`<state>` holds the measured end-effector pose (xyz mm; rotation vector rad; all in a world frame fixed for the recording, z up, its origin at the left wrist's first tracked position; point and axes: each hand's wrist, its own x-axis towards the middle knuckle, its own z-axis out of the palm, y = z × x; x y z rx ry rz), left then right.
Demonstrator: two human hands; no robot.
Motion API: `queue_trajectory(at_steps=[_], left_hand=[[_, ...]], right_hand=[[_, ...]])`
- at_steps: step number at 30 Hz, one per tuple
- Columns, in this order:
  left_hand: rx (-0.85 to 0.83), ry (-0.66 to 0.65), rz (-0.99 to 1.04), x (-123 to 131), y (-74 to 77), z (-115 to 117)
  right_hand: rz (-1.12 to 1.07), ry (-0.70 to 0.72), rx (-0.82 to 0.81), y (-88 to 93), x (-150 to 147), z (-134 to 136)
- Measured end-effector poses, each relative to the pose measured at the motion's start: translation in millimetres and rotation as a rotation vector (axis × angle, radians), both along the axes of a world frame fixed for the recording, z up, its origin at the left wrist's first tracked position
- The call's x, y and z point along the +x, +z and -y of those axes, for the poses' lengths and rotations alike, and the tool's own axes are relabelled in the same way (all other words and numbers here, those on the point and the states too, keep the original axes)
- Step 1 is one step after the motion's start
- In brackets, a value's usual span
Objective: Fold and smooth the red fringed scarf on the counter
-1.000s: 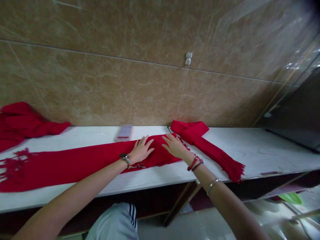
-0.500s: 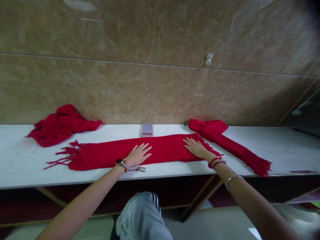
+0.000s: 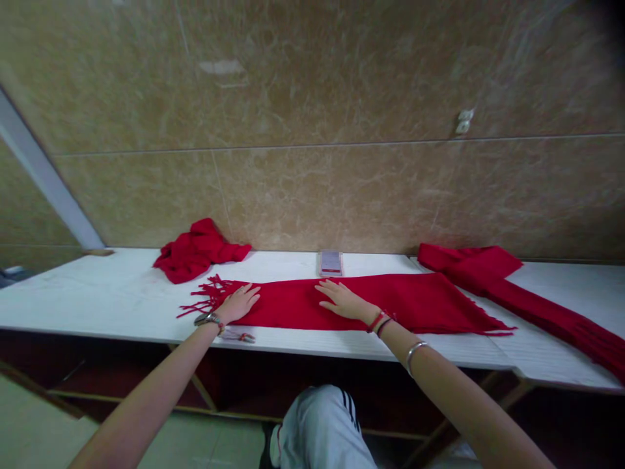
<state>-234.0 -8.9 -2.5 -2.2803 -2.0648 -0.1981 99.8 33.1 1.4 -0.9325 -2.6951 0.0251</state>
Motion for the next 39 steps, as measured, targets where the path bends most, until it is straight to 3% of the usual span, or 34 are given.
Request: queue_trajectory(at_steps=[3,6,12,16,18,24,30,36,39], left_hand=[[0.009,0.114,-0.055,-17.2,1.7,0.7],[0.007,0.123,-0.086,-25.9,16.2,-7.2],[-0.107,-0.079,-0.086,-19.5,51.1,-21.6],[-0.264,-0.31,-0.019,-10.0,59.5,-8.7],[-0.331,-0.336,0.025,-6.8,61.2,-3.5],[-0.191,-0.131,-0.06,3.1,55.8,-15.0],[-0.148,-0.044,-0.111,3.9,42.3,-29.1],[-0.04,0.014,-0.147,-0.1,55.9,-41.5],[-0.036,0.039,-0.18,-0.5,55.8,-53.5]], right_hand=[[-0.009,-0.005,-0.047,-15.0,-2.4,0.7],[-0.042,0.011,-0.061,-21.0,2.6,-2.7],[-0.131,0.036,-0.08,-21.6,4.4,-6.6],[-0.18,0.061,-0.066,-20.7,4.5,-7.4],[-0.211,0.076,-0.05,-20.5,4.2,-8.1],[-0.239,0.111,-0.044,-24.4,4.0,-14.1],[-0.24,0.105,-0.035,-26.4,3.8,-15.2],[-0.291,0.097,-0.033,-25.7,3.5,-12.1],[-0.289,0.096,-0.036,-26.1,3.7,-11.7]])
